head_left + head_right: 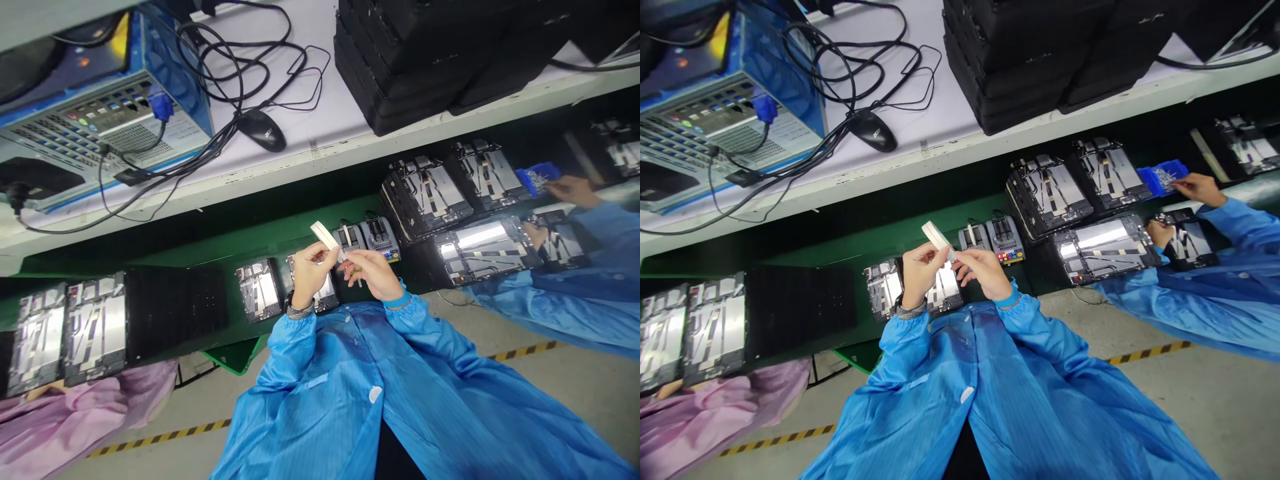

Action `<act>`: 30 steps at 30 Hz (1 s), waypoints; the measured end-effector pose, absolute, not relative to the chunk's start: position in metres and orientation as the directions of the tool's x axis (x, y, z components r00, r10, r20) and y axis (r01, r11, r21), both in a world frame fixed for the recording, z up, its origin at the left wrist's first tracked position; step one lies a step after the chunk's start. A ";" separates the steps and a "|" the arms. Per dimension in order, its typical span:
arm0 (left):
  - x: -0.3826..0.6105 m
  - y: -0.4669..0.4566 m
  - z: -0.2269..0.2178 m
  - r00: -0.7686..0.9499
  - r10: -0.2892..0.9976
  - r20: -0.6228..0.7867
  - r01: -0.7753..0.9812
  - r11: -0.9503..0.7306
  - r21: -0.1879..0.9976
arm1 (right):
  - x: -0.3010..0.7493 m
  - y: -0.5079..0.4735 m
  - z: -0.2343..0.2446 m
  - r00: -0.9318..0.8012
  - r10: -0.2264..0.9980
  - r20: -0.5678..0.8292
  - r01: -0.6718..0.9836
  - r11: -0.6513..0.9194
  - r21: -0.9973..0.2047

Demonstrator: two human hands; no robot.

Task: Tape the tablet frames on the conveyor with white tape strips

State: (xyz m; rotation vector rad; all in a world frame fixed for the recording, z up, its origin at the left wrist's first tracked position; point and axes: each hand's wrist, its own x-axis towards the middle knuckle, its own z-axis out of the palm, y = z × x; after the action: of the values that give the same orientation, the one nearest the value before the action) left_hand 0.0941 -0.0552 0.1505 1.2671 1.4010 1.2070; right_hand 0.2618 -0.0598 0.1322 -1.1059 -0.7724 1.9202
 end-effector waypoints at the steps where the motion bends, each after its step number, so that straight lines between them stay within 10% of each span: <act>1: 0.096 -0.055 0.149 -0.098 0.995 0.008 0.152 0.007 0.988 | 0.260 -0.059 0.131 -0.322 0.847 -0.424 -0.338 -0.521 -0.784; 30: 0.107 -0.048 0.132 -0.081 0.996 0.021 0.147 -0.009 0.989 | 0.253 -0.059 0.113 -0.176 0.911 -0.373 -0.305 -0.411 -0.859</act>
State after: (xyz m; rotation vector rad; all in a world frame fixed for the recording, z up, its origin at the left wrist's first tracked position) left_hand 0.1069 -0.0476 0.1324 1.2883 1.3721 1.2090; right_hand 0.2530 -0.0587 0.1128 -1.1698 -0.8016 1.7304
